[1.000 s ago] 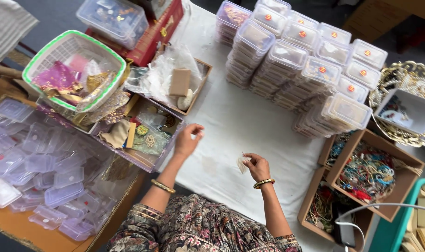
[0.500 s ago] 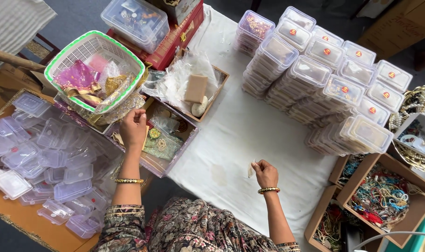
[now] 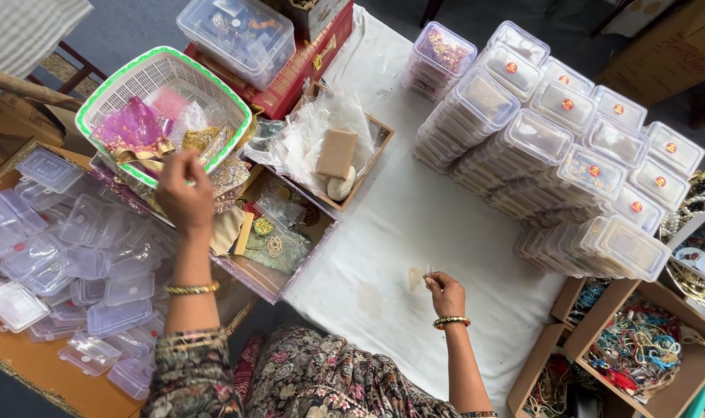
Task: The person picks up small jewelry items from a box and places them into clear plastic bags. They then wrap the bags in patterned paper and place them into small plastic containers, which are stacked on the table. The person repeats this process with different jewelry items throughout the video.
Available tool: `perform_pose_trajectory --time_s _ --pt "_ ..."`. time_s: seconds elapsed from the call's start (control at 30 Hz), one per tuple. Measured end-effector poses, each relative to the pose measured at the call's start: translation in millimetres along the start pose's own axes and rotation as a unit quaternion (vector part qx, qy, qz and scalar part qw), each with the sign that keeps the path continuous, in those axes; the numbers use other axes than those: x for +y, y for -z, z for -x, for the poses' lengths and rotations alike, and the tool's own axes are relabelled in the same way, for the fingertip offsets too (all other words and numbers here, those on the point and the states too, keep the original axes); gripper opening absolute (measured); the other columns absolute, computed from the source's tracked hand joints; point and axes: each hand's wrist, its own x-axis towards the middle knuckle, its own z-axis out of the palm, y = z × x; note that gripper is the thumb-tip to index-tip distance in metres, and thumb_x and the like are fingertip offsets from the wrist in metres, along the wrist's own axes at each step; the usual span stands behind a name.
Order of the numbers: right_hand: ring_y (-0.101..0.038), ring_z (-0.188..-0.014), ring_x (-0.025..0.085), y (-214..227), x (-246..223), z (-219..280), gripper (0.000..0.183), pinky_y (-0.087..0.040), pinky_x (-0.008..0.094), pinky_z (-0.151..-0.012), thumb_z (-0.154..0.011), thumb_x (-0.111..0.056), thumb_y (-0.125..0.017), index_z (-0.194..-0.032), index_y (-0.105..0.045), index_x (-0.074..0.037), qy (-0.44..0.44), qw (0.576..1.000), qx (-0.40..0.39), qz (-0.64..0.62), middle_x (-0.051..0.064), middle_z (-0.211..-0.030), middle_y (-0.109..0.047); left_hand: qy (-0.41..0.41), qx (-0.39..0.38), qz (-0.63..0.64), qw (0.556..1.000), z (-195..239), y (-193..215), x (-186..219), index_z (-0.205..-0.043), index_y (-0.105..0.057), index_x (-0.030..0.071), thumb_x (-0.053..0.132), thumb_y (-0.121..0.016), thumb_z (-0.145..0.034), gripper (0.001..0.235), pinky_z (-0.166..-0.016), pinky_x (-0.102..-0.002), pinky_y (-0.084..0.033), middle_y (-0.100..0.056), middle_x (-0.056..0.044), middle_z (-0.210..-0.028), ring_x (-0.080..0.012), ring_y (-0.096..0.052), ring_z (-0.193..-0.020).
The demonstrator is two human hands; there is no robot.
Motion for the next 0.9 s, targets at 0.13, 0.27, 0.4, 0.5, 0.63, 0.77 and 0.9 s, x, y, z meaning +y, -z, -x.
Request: perform_pose_trajectory --time_s 0.13,0.27,0.4,0.5,0.63,0.77,0.9 --pt "-0.069 -0.075 0.021 3.1 -8.7 -1.1 0.016 -0.054 0.037 -0.073 -0.083 -0.021 -0.082 -0.092 -0.080 -0.009 -0.025 0.996 0.012 0.085 0.005 -0.083 -0.075 -0.051 0.052 0.050 0.996 -33.3 13.2 29.6 -0.110 -0.072 0.005 0.006 -0.062 -0.106 0.010 -0.070 -0.030 -0.058 -0.073 -0.008 -0.099 -0.0185 -0.071 -0.080" --pt "-0.067 -0.087 0.021 2.4 -13.5 -0.1 0.015 -0.053 0.038 -0.077 -0.077 -0.022 -0.086 -0.084 -0.082 -0.010 -0.002 0.988 0.023 0.155 0.003 -0.086 -0.075 -0.115 -0.097 0.026 0.988 -5.1 -18.4 27.9 -0.111 -0.072 0.009 0.009 -0.066 -0.107 0.008 -0.078 -0.035 -0.058 -0.073 -0.007 -0.100 -0.0219 -0.071 -0.087" --pt "-0.068 -0.085 0.019 -1.5 -19.5 1.1 0.016 -0.053 0.037 -0.076 -0.076 -0.024 -0.087 -0.081 -0.080 -0.010 -0.043 0.989 0.013 0.142 0.002 -0.088 -0.074 -0.258 -0.203 -0.171 0.929 14.6 -24.5 37.2 -0.120 -0.065 0.010 0.024 -0.075 -0.079 0.045 -0.084 -0.041 -0.053 -0.071 -0.011 -0.103 -0.0274 -0.069 -0.097" --pt "-0.068 -0.082 0.018 -1.6 -22.8 2.5 0.020 -0.054 0.036 -0.074 -0.073 -0.025 -0.089 -0.080 -0.078 -0.010 -0.047 0.990 0.014 0.134 0.001 -0.087 -0.073 -0.272 -0.207 -0.345 0.874 30.1 -35.3 -11.3 -0.130 -0.062 0.020 0.012 -0.071 -0.080 0.051 -0.098 -0.037 -0.050 -0.069 -0.006 -0.117 -0.0220 -0.065 -0.110" --pt "-0.068 -0.079 0.018 0.7 -35.9 6.0 0.020 -0.053 0.036 -0.071 -0.073 -0.025 -0.090 -0.077 -0.078 -0.009 -0.067 0.990 0.012 0.125 0.001 -0.087 -0.073 -0.277 -0.251 -0.312 0.873 45.2 -60.4 -83.5 -0.149 -0.059 0.016 0.014 -0.065 -0.113 0.037 -0.108 -0.040 -0.048 -0.062 -0.009 -0.116 -0.0252 -0.058 -0.110" --pt "-0.068 -0.076 0.018 -1.0 -33.9 6.2 0.024 -0.053 0.036 -0.070 -0.072 -0.025 -0.091 -0.075 -0.075 -0.007 -0.067 0.992 -0.001 0.109 0.002 -0.084 -0.072 -0.286 -0.289 -0.328 0.852 17.1 -55.0 -41.2 -0.147 -0.055 0.023 0.006 -0.054 -0.111 0.040 -0.099 -0.034 -0.045 -0.055 -0.007 -0.130 -0.0213 -0.051 -0.116" --pt "-0.067 -0.074 0.018 -5.5 -22.5 2.3 0.025 -0.054 0.035 -0.070 -0.072 -0.024 -0.091 -0.073 -0.075 -0.005 -0.042 0.994 -0.011 0.097 0.003 -0.083 -0.072 -0.285 -0.332 -0.418 0.796 0.5 -64.5 -3.2 -0.147 -0.052 0.021 0.017 -0.059 -0.079 0.068 -0.087 -0.044 -0.041 -0.052 -0.007 -0.130 -0.0217 -0.047 -0.106"
